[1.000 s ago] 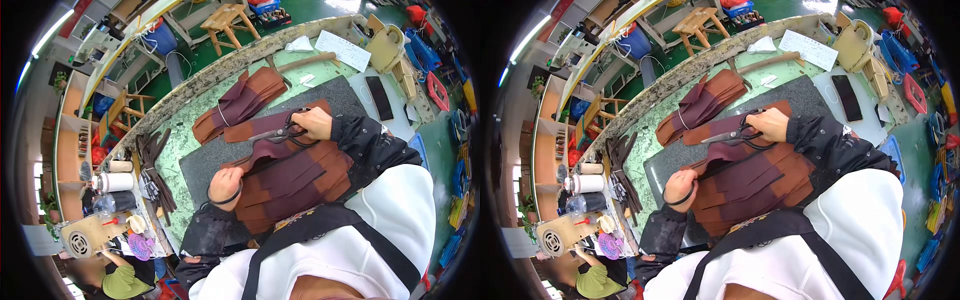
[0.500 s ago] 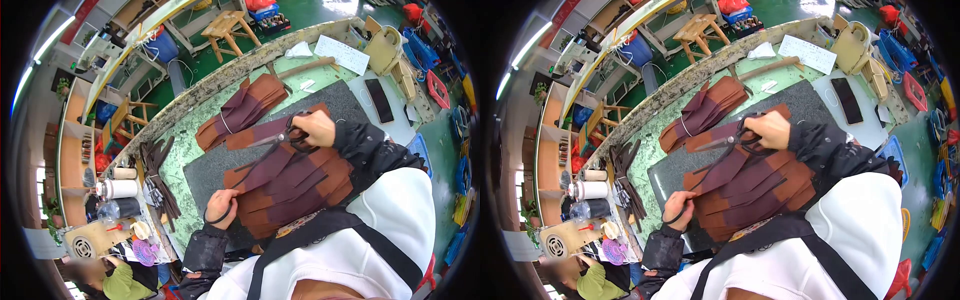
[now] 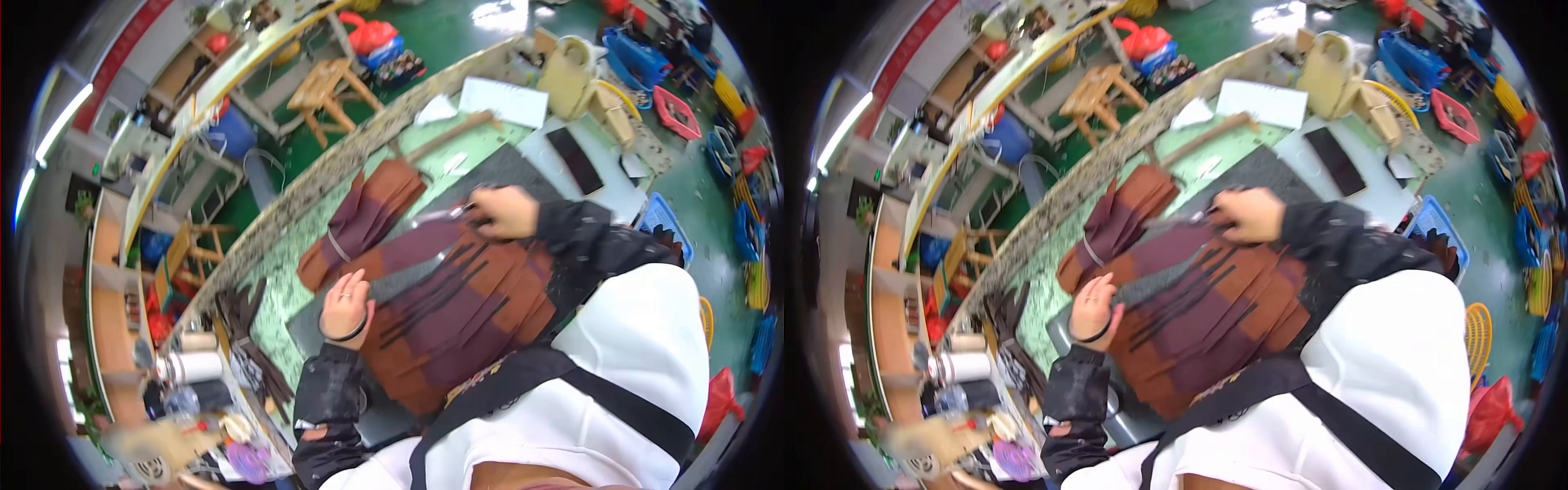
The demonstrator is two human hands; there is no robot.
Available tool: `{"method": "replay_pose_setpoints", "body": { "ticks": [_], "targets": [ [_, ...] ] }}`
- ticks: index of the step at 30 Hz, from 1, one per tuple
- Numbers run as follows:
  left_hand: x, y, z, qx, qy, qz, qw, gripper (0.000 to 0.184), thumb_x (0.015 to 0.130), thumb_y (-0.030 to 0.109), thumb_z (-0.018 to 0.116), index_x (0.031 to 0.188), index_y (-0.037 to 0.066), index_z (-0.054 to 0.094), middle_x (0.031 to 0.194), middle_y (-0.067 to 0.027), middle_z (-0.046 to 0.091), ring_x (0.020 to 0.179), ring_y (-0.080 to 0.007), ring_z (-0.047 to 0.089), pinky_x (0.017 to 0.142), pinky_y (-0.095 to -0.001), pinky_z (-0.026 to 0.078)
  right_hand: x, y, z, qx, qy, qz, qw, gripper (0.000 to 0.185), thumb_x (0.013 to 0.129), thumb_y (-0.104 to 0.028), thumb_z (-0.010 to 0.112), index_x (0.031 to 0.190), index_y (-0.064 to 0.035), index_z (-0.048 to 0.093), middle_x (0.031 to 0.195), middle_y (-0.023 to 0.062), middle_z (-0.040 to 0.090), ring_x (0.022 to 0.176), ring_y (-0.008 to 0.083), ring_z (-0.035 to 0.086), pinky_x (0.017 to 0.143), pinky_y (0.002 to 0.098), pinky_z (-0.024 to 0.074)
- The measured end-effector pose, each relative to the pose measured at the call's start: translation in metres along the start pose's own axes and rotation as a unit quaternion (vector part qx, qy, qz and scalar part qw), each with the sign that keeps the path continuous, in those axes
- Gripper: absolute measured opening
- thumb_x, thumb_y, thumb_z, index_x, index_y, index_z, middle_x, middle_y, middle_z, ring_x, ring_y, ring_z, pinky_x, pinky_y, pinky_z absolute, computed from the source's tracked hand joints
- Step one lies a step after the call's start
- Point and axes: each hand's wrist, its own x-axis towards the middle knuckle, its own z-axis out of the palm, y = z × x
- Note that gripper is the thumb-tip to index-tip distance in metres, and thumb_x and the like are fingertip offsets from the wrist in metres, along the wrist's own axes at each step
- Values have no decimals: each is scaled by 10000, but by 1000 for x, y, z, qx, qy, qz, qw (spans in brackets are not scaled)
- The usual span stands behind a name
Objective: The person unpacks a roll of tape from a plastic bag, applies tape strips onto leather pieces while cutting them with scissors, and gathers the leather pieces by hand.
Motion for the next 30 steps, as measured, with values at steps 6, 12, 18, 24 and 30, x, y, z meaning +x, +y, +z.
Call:
{"method": "replay_pose_setpoints", "body": {
  "ticks": [6, 12, 18, 24, 30],
  "targets": [
    [27, -36, 53, 54, -104, -23, 993, 282, 694, 43, 583, 969, 89, 541, 912, -77, 624, 847, -284, 591, 719, -344, 470, 35, 1, 31, -42, 17, -90, 995, 317, 667, -216, 676, 884, -82, 488, 801, 101, 616, 661, 316, 607, 580, 378, 475],
    [10, -39, 40, -104, -95, -70, 988, 294, 696, 23, 572, 982, 84, 549, 884, -86, 620, 793, -293, 585, 706, -355, 463, 32, 7, 35, -35, -12, -137, 990, 286, 675, -160, 661, 886, -74, 487, 794, 90, 625, 668, 326, 609, 572, 368, 469],
    [7, -37, 30, -8, -93, -69, 993, 291, 698, -9, 558, 978, 72, 564, 921, -80, 630, 815, -286, 594, 716, -346, 466, 32, 3, 22, -10, 10, -149, 989, 268, 682, -139, 648, 887, -76, 487, 758, 71, 635, 657, 330, 608, 559, 360, 460],
    [-22, 26, -28, 103, 34, 37, 993, 307, 719, -2, 545, 1020, 55, 576, 1038, -73, 641, 950, -242, 601, 788, -329, 463, 11, -10, -12, 64, -8, -183, 981, 296, 644, -119, 669, 894, -81, 515, 776, 21, 639, 639, 259, 602, 564, 325, 462],
    [-74, 52, -17, -19, -116, -109, 987, 263, 744, 28, 567, 1007, 41, 566, 1068, -79, 644, 965, -240, 619, 824, -333, 460, 1, 1, 13, 58, -62, -84, 993, 289, 619, -99, 644, 883, -87, 528, 747, 35, 610, 650, 296, 584, 601, 349, 455]
  ]
}}
